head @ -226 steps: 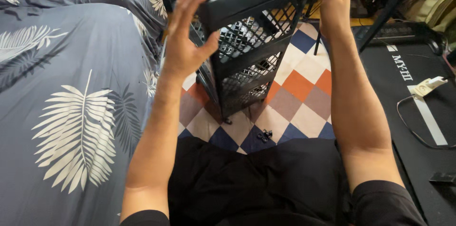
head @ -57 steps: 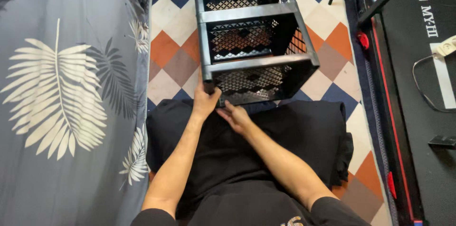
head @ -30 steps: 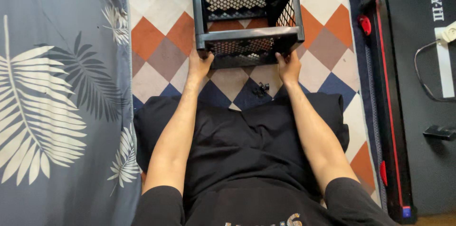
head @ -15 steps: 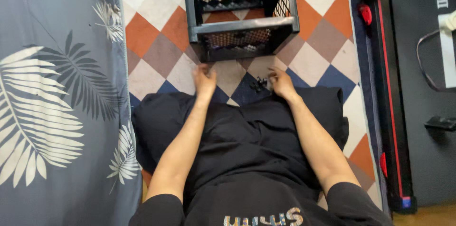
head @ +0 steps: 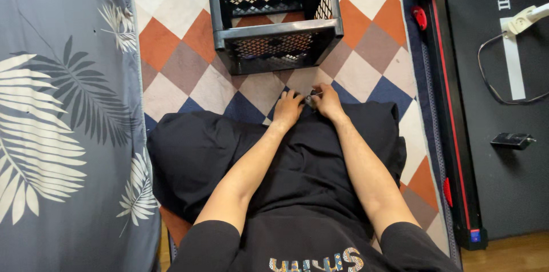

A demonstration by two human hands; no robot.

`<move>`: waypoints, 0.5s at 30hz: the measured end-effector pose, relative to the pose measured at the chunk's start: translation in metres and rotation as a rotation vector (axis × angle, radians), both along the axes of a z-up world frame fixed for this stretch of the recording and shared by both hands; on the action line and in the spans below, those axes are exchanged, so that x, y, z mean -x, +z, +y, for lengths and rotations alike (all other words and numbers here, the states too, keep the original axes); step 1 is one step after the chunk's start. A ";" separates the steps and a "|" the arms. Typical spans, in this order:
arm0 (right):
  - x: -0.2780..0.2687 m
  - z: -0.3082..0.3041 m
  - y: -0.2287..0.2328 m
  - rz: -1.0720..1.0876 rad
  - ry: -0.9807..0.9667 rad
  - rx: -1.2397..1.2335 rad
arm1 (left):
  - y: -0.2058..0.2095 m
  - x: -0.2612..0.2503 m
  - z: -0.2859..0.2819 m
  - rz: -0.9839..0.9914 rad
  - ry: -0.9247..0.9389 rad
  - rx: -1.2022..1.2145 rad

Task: The person assembles a black plastic crate by snapping together side panels and attaching wheels. They rotate the crate to connect each panel and then install four caster wheels at the base.

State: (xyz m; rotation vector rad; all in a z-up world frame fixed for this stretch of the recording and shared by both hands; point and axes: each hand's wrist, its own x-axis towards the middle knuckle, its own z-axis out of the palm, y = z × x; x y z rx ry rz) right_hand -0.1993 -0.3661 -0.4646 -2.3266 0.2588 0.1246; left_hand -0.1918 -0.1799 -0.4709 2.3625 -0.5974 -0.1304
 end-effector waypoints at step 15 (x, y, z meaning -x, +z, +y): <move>-0.011 0.012 0.023 0.080 -0.012 -0.652 | -0.012 0.007 0.075 0.337 0.361 0.434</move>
